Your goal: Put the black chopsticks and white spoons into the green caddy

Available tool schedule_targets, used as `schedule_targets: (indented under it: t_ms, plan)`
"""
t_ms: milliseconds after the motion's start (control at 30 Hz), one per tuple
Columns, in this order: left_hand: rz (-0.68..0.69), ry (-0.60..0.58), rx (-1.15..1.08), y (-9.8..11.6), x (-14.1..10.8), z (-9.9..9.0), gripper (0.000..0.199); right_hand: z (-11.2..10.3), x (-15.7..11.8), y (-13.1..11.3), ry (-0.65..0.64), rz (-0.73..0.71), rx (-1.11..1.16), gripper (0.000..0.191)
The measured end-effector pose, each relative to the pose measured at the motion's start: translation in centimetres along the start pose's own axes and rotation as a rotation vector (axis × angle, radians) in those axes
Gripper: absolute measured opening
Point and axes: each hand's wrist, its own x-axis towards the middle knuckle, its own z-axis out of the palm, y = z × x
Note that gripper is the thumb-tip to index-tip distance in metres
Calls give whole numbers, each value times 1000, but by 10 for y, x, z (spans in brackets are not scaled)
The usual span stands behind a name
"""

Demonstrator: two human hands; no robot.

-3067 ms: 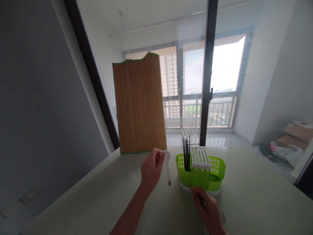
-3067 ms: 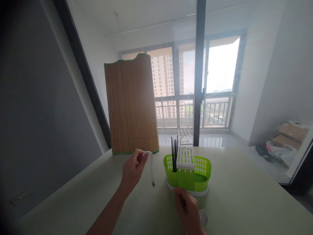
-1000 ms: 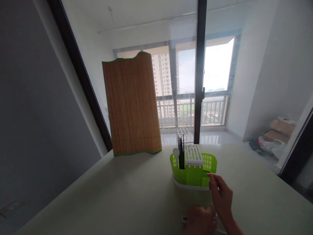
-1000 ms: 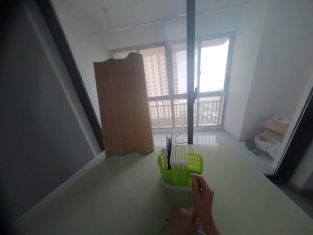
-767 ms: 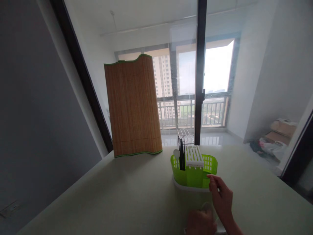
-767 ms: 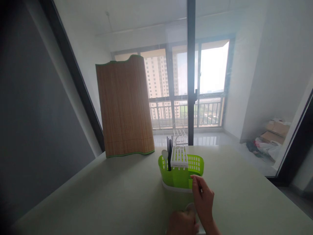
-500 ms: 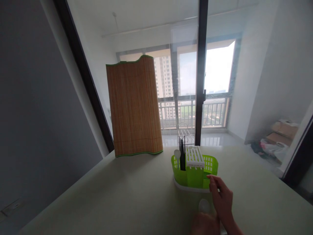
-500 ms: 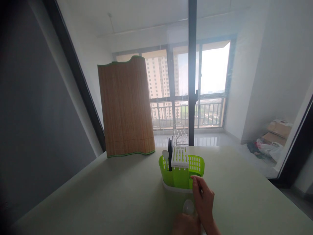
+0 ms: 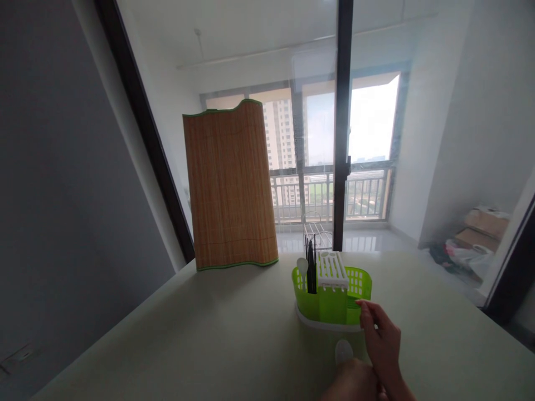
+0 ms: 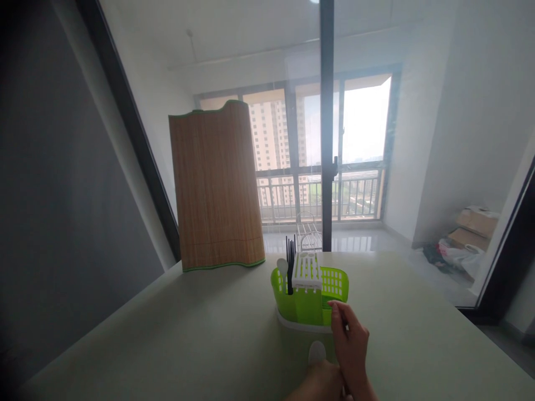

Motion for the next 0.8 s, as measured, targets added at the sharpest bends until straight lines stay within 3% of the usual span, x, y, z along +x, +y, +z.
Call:
schedule_targets:
  t_ms: [200,300,467,567,633,700,800]
  plan:
    - [-103,273,-52,-19,-49,-58,23,-8,6,4,51,53,-10,44]
    - [-83,481,-150,-33,-76,-97,19,-7,6,3,57,92,19,44]
    - [-48,871,-418,-50,-104,-164,26,5,-6,-2,-58,44,86,40]
    - [-18,1130,-540,-60,-100,-198,25,11,-10,-1,-103,-17,92,37]
    - [1,1220,-584,-68,-88,-214,24,12,-10,1,-124,-45,74,36]
    - [-18,1231,-567,-76,-72,-224,24,12,-9,5,-136,-60,51,36]
    - [-111,1153,-434,-89,-48,-225,22,11,-7,9,-143,-66,18,36]
